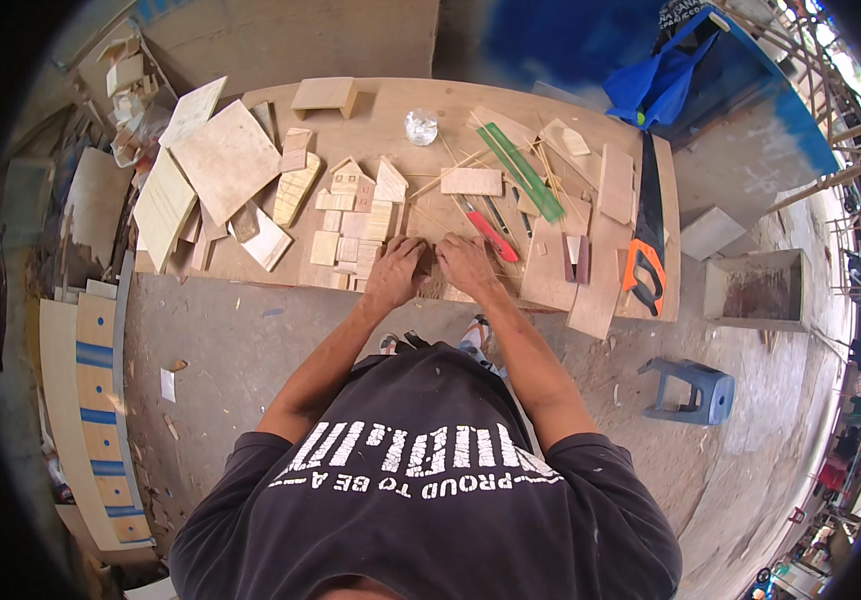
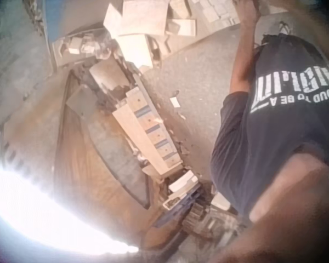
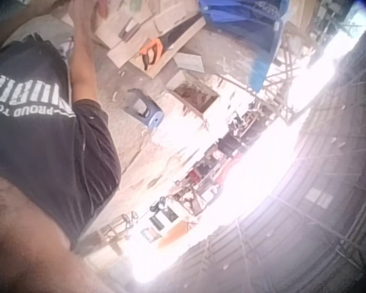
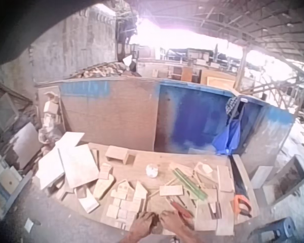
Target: The person assembles a small wooden structure on a workbench, applying adhesive to small wooden pieces and positioning them onto a larger base.
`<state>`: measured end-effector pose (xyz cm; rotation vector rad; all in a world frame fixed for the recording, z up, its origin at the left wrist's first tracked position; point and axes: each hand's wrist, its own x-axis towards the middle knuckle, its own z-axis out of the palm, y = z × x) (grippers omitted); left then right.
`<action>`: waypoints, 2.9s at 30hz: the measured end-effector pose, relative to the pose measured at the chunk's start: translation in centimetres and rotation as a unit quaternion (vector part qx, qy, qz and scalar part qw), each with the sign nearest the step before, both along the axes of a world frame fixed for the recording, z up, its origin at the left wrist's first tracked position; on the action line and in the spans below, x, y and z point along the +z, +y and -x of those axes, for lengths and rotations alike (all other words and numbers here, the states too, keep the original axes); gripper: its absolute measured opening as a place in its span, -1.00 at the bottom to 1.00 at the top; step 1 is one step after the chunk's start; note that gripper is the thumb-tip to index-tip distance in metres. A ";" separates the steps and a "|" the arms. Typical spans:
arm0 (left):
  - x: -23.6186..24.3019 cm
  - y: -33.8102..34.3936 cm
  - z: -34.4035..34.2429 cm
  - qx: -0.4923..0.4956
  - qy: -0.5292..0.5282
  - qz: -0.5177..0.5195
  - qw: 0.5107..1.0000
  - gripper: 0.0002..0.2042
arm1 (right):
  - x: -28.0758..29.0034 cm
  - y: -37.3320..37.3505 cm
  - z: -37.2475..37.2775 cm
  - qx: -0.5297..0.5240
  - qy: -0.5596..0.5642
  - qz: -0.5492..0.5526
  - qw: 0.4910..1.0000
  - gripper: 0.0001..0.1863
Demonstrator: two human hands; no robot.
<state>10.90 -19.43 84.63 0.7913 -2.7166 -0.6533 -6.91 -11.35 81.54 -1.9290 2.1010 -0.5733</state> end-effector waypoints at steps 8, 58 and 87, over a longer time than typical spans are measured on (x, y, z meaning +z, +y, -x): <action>-0.4 -0.4 0.0 -0.012 -0.007 -0.007 1.000 -0.43 | 0.4 0.1 0.2 0.016 -0.016 -0.023 0.999 -0.89; -0.5 -0.7 0.4 -0.023 -0.010 -0.006 1.000 -0.39 | -0.6 2.1 -0.2 -0.029 0.010 0.069 0.997 -0.89; 0.4 -0.9 1.2 -0.020 0.011 -0.006 1.000 -0.51 | -0.6 0.9 -2.0 -0.105 -0.007 0.102 0.989 -0.91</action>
